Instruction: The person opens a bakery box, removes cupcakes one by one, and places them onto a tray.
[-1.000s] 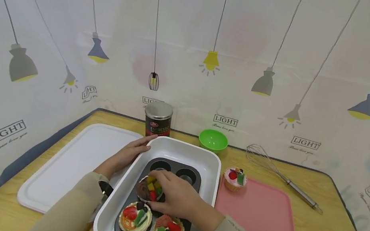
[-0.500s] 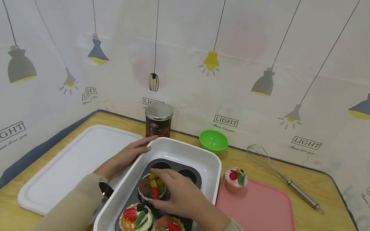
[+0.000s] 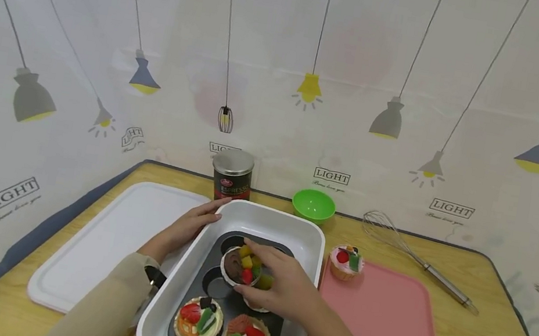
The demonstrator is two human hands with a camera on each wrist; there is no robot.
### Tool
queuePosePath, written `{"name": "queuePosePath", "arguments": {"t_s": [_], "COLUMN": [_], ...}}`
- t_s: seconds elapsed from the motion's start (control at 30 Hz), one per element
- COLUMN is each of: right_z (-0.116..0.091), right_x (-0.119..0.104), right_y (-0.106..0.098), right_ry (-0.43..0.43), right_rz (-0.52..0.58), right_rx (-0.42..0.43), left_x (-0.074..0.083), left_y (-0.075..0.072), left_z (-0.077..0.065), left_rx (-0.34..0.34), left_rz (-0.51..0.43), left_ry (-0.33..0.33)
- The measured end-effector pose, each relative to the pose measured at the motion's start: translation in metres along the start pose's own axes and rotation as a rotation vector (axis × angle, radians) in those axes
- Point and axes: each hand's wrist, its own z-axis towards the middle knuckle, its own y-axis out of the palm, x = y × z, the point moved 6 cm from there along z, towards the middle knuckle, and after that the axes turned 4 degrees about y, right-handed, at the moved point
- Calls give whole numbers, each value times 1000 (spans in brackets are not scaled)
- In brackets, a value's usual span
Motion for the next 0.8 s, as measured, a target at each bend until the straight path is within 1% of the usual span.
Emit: {"name": "queuePosePath", "arguments": {"t_s": [0.13, 0.23, 0.37, 0.47, 0.67, 0.8], "right_z": [-1, -2, -3, -4, -6, -11], "right_x": [-3, -3, -3, -1, 0, 4], "right_y": [-3, -6, -12, -18, -30, -40], "right_ry": [-27, -34, -5, 25, 32, 69], "right_rz": [9, -5, -64, -82, -31, -22], "right_rx": [19, 34, 57, 64, 72, 93], "left_x": [0, 0, -1, 0, 1, 0], "left_y": [1, 1, 1, 0, -1, 0], "left_z": [0, 0, 0, -1, -2, -2], "left_rx": [-7, -7, -6, 4, 23, 13], "left_rz": [-17, -21, -16, -11, -8, -8], "left_ry": [15, 9, -4, -11, -18, -15]}}
